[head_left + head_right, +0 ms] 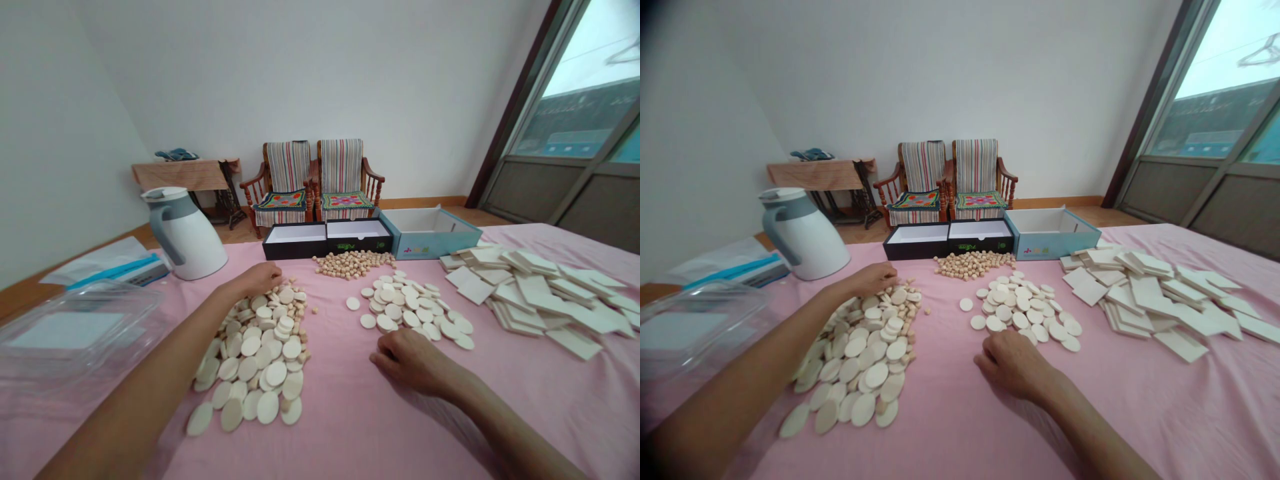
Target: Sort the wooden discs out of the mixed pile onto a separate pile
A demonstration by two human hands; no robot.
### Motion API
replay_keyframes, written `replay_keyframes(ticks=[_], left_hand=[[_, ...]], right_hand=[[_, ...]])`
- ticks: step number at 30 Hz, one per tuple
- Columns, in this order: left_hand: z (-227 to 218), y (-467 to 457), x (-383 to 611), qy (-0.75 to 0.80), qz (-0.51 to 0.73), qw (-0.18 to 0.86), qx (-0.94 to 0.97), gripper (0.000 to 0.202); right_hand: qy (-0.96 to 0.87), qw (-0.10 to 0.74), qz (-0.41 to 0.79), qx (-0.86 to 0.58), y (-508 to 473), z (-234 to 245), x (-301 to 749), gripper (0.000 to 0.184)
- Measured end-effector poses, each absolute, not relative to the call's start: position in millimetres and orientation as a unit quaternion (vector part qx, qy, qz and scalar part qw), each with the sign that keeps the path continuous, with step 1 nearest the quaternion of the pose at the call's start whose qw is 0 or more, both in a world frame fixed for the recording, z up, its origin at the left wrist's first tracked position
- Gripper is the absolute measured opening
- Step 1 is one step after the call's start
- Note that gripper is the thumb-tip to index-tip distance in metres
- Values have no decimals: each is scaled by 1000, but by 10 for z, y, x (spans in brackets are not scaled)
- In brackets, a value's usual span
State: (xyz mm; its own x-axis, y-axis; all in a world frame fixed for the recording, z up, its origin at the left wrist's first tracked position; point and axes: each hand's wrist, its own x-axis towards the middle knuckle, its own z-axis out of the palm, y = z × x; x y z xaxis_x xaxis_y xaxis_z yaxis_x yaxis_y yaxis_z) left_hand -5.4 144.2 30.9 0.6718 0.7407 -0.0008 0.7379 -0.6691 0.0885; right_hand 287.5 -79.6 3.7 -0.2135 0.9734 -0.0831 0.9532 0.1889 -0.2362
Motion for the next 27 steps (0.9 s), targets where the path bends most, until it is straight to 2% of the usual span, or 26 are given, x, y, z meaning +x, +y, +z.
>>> replay_keyframes(ticks=[9, 14, 20, 27], left_hand=[[493, 1004, -240, 385, 9, 92, 918, 28], [581, 1001, -93, 401, 35, 67, 913, 23], [340, 994, 420, 321, 77, 53, 942, 22], [249, 893, 471, 290, 24, 60, 955, 16]], right_hand=[[-767, 45, 116, -629, -776, 5, 2873, 38], [-770, 46, 110, -626, -780, -9, 2880, 38], [-769, 55, 115, -627, -784, 20, 2877, 37], [-765, 54, 118, -631, -788, 28, 2870, 37]])
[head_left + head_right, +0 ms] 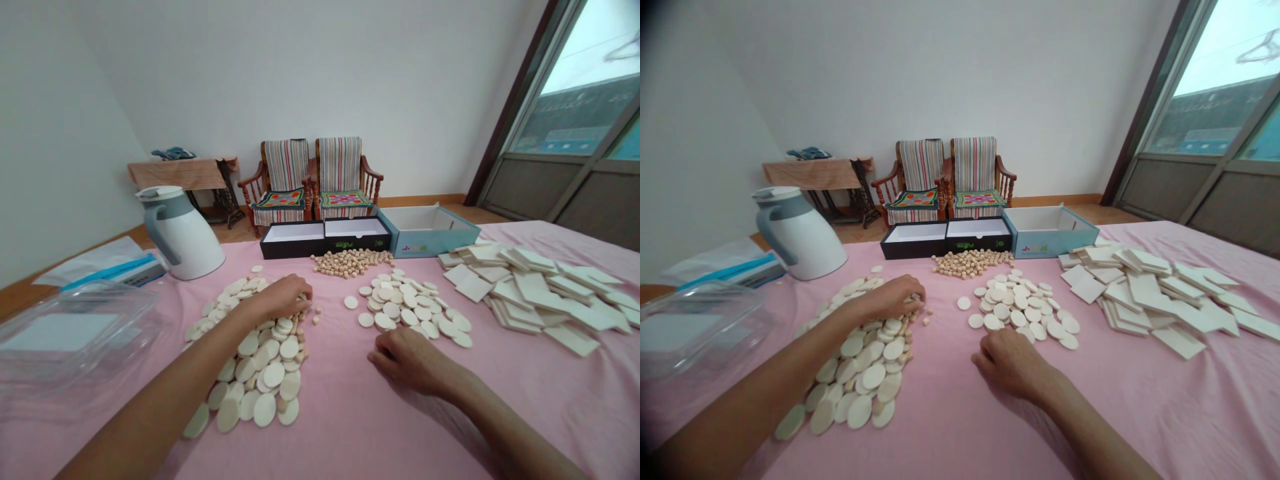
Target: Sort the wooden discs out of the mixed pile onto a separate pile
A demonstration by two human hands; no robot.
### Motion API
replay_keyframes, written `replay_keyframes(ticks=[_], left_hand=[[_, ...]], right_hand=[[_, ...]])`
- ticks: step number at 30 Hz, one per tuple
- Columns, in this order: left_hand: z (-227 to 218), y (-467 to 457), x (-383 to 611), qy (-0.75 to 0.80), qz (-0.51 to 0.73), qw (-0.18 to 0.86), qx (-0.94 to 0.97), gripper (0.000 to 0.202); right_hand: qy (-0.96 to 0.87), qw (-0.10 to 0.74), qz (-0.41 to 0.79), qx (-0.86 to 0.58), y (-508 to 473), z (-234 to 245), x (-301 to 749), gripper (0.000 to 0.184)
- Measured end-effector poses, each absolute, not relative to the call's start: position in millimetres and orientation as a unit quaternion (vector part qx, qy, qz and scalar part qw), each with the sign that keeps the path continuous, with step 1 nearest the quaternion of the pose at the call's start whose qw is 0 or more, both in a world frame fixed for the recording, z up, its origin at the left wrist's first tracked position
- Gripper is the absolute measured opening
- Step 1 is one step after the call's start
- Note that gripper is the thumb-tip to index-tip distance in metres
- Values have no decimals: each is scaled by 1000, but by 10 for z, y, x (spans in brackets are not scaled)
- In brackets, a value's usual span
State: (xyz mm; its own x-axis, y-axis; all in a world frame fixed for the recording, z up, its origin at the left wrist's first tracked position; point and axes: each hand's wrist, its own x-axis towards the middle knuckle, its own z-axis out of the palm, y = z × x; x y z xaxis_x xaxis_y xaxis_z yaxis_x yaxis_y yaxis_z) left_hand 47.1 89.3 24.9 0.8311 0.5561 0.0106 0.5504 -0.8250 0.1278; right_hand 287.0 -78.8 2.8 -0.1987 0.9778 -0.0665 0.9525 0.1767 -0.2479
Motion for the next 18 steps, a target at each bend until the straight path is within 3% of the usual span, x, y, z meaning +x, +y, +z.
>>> replay_keyframes(ticks=[10, 18], left_hand=[[628, 797, 242, 308, -38, 120, 943, 12], [377, 707, 586, 259, 39, 82, 962, 17]], right_hand=[[-767, 50, 117, -629, -780, 17, 2880, 37], [-765, 53, 120, -631, -778, 22, 2873, 38]])
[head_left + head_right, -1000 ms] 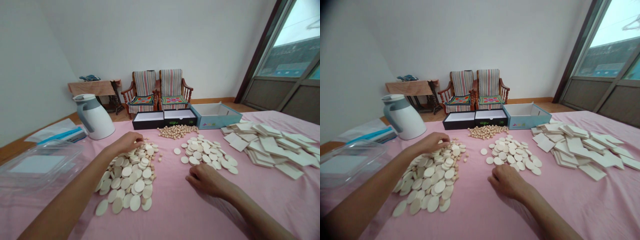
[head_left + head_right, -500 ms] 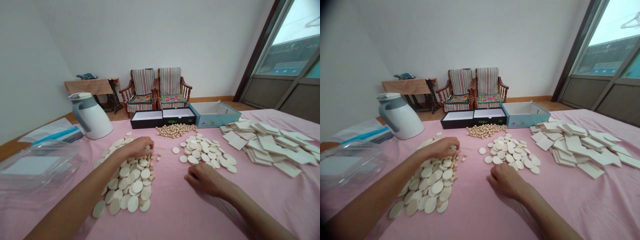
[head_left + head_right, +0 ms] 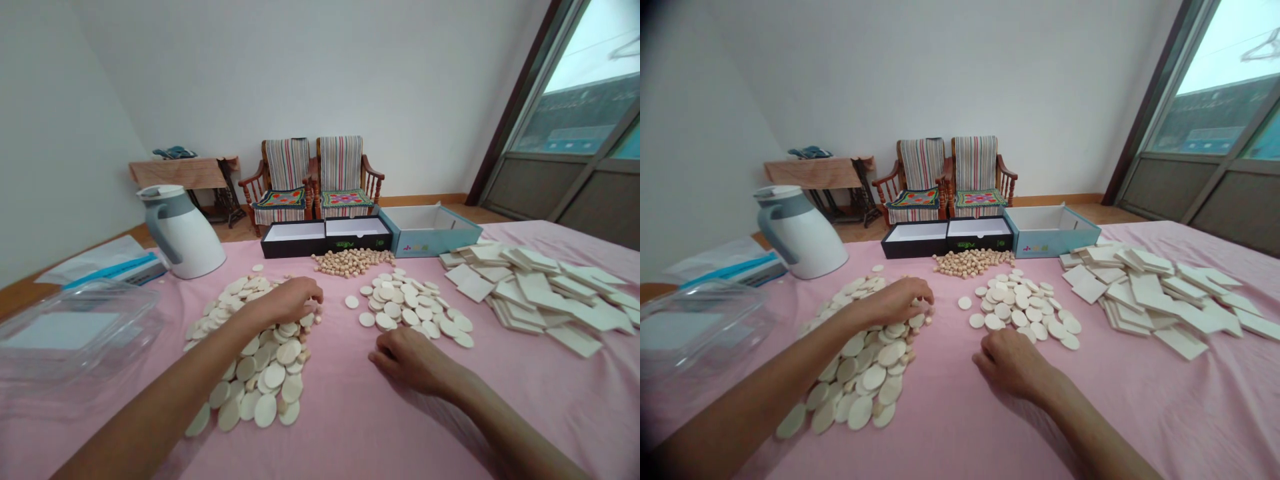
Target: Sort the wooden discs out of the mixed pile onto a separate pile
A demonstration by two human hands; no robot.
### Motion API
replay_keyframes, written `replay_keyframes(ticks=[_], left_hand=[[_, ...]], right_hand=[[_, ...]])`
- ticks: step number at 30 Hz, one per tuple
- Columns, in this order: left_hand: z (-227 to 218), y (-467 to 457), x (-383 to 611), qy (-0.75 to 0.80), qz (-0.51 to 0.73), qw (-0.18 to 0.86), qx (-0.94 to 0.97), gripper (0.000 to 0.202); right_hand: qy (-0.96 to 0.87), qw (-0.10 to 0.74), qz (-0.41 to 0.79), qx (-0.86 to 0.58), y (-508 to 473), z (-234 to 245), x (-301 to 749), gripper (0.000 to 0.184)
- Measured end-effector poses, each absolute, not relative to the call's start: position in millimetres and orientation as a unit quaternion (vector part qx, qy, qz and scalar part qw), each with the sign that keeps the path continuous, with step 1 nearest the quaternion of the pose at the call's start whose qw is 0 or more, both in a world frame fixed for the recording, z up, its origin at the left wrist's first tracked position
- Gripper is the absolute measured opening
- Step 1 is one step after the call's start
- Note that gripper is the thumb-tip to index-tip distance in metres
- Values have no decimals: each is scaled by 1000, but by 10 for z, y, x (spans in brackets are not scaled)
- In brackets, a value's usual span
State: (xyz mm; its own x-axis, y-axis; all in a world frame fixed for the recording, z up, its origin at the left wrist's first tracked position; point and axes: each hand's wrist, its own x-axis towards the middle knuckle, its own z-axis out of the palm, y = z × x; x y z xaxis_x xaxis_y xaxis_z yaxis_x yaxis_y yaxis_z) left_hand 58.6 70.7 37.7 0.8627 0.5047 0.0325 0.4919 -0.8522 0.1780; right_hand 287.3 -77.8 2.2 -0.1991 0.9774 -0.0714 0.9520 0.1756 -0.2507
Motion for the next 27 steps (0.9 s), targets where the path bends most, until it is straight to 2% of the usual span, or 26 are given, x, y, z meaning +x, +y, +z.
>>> replay_keyframes(ticks=[6, 10, 12, 16, 19, 27], left_hand=[[203, 690, 769, 267, -5, 70, 961, 17], [219, 815, 917, 316, 10, 72, 946, 13], [248, 920, 1013, 353, 51, 55, 933, 14], [325, 1086, 1104, 417, 196, 3, 887, 32], [336, 1074, 1011, 414, 262, 15, 872, 25], [228, 578, 613, 273, 62, 77, 957, 13]], right_hand=[[-762, 45, 122, -634, -781, 39, 2863, 37], [-764, 40, 119, -633, -785, 39, 2866, 38], [-767, 39, 117, -629, -790, 47, 2868, 38], [-772, 35, 117, -624, -799, 70, 2867, 36], [-773, 36, 113, -623, -794, 67, 2868, 37], [-771, 36, 109, -627, -774, 11, 2877, 40]])
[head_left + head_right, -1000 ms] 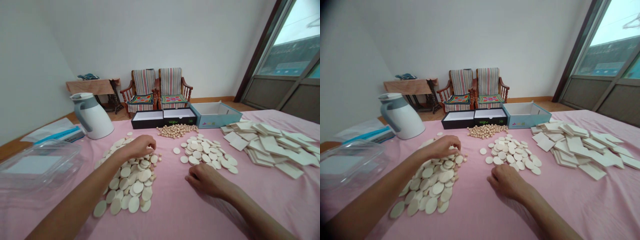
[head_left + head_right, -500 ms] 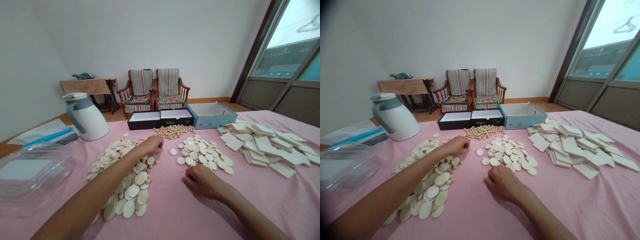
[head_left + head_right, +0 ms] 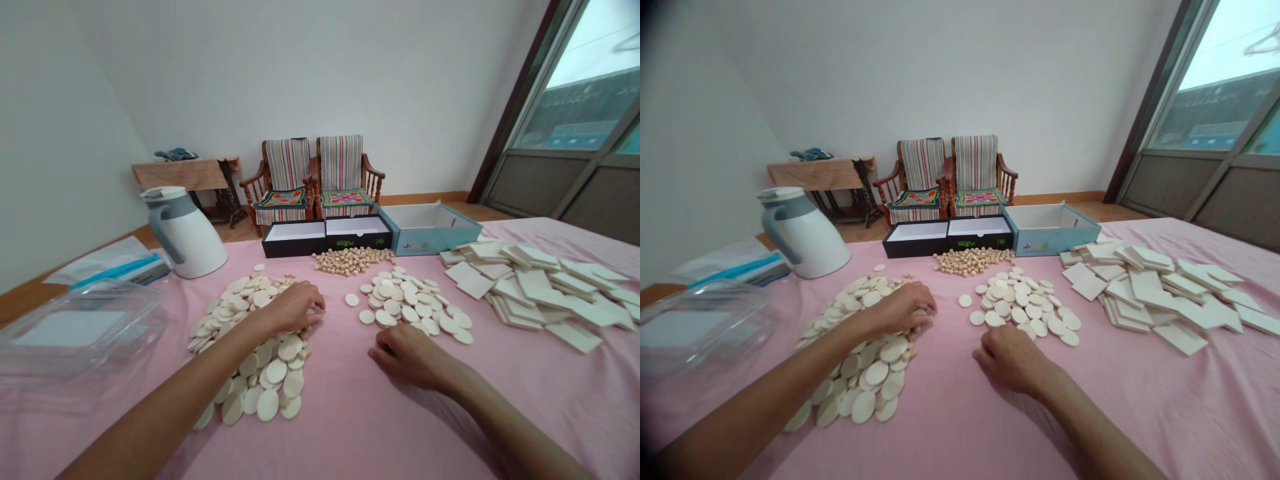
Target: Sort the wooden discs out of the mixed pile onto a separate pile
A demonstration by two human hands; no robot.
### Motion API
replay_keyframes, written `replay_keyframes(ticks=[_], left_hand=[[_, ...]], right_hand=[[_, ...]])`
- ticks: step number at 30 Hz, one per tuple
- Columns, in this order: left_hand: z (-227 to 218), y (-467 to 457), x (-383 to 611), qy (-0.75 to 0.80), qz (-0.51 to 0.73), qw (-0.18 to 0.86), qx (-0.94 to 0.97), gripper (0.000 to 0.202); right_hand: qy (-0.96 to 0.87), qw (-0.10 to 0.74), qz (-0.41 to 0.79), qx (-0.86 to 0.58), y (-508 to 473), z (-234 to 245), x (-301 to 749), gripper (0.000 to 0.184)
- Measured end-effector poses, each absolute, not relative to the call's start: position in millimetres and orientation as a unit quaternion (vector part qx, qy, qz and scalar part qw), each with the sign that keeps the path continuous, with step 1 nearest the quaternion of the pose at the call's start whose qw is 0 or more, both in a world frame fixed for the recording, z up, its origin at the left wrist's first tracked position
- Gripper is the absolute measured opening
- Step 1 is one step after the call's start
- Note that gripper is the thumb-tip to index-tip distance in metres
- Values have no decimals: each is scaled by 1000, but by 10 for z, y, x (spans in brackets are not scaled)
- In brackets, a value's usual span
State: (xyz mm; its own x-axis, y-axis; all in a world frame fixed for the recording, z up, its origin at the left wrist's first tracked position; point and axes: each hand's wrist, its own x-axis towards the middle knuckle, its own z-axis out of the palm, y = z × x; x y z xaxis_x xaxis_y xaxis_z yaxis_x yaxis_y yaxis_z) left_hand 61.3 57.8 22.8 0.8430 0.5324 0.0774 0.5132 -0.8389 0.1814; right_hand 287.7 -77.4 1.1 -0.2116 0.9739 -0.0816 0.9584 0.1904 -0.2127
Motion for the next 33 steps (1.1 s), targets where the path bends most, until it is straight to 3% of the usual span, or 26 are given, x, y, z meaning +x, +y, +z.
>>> replay_keyframes(ticks=[6, 11, 17, 26, 33], left_hand=[[229, 400, 633, 268, 53, 48, 961, 14], [241, 630, 819, 366, 122, 49, 921, 8], [389, 1021, 900, 455, 242, 3, 857, 32], [180, 1548, 410, 527, 126, -4, 841, 17], [83, 1613, 409, 492, 75, 29, 867, 10]], right_hand=[[-769, 34, 115, -627, -774, 12, 2876, 39], [-767, 33, 114, -631, -778, 16, 2879, 39], [-766, 25, 120, -631, -775, 30, 2877, 37], [-770, 31, 107, -628, -781, 54, 2864, 36], [-767, 30, 113, -630, -786, 71, 2858, 35]])
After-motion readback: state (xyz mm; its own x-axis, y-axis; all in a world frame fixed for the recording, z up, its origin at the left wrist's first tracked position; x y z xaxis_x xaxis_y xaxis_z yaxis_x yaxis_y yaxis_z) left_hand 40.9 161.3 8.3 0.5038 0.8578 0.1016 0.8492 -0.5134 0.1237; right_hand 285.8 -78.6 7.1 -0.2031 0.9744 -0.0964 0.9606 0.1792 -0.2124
